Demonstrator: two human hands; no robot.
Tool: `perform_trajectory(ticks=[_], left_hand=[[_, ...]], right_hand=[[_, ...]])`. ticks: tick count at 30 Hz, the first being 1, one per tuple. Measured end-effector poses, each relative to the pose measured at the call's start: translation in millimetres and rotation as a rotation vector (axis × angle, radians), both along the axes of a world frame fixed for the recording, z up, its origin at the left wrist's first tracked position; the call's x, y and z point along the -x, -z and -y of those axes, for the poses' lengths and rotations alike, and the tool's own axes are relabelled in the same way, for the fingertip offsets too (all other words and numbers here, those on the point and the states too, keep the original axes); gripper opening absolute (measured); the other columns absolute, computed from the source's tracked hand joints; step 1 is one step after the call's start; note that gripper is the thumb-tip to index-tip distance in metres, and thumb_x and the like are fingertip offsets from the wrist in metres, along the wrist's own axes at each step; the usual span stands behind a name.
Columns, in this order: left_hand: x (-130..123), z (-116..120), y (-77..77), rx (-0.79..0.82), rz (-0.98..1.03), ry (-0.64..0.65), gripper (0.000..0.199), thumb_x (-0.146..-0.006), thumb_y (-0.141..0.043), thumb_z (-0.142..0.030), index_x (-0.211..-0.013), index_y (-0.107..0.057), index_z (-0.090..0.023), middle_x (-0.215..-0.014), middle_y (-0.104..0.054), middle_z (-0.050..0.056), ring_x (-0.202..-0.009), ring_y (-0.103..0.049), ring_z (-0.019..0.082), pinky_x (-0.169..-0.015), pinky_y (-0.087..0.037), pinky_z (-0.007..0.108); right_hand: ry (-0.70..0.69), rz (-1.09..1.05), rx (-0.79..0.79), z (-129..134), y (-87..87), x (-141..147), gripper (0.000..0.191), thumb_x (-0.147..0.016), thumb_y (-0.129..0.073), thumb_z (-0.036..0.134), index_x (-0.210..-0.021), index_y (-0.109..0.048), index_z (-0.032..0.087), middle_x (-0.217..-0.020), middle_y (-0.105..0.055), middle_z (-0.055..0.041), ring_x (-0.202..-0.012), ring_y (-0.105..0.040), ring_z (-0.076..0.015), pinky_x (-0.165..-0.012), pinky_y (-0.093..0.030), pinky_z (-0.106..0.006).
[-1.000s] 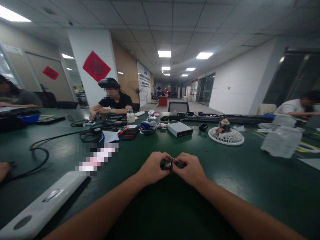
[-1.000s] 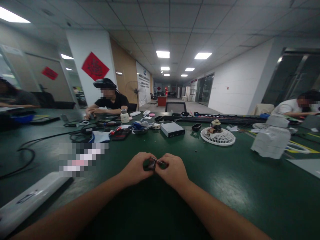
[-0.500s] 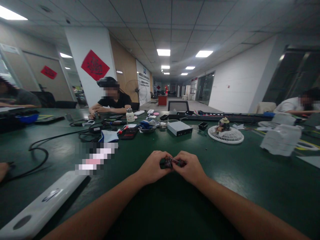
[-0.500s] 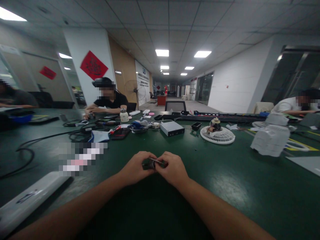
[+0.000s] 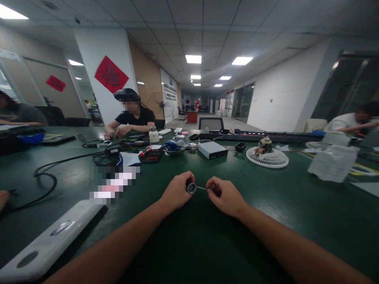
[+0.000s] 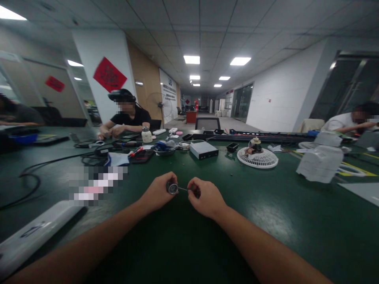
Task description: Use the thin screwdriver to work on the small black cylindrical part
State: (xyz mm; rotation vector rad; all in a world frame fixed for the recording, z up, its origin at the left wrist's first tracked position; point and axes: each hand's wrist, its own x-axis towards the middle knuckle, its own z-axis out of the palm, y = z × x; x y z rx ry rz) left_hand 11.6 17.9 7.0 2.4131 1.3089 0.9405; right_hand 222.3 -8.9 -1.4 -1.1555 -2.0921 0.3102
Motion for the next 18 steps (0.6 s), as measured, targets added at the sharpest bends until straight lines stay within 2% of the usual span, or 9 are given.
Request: perform_trajectory(ticks=[4,12,18], left_hand=[[2.6,-3.0,1.4,-0.04,-0.005,-0.067,0.012,-0.074,-0.058,-0.01,-0.081,-0.055,-0.019,-0.082,-0.062,0.0,-0.075,-0.058,0.016,-0.064,-0.042,0.026],[-0.8,-1.1,3.0,-0.078,-0.058,-0.032,0.019,-0.071,-0.058,-0.005,-0.083,-0.058,-0.019,-0.087,-0.064,0.001,-0.083,-0.059,0.018,-0.073,-0.044,0.03],[-1.3,-2.0,4.8,-0.055,-0.06,-0.028,0.021,-0.069,-0.059,-0.004,-0.084,-0.059,-0.019,-0.089,-0.064,0.003,-0.084,-0.06,0.019,-0.072,-0.046,0.029]], right_hand=[[0.011,0.027,-0.007,1.2,-1.1,-0.8,0.01,-0.085,-0.059,0.017,-0.089,-0.066,0.021,-0.073,-0.067,0.0006,-0.063,-0.06,-0.0143,-0.058,-0.044,-0.024],[0.022,0.051,-0.012,3.8,-0.4,4.7,0.014,-0.087,-0.06,0.02,-0.095,-0.071,0.022,-0.084,-0.072,-0.0014,-0.073,-0.065,-0.0165,-0.067,-0.048,-0.028],[-0.04,0.122,-0.044,8.0,-1.6,6.9,0.015,-0.088,-0.06,0.02,-0.097,-0.071,0.022,-0.087,-0.072,-0.0018,-0.075,-0.065,-0.0163,-0.068,-0.048,-0.027]])
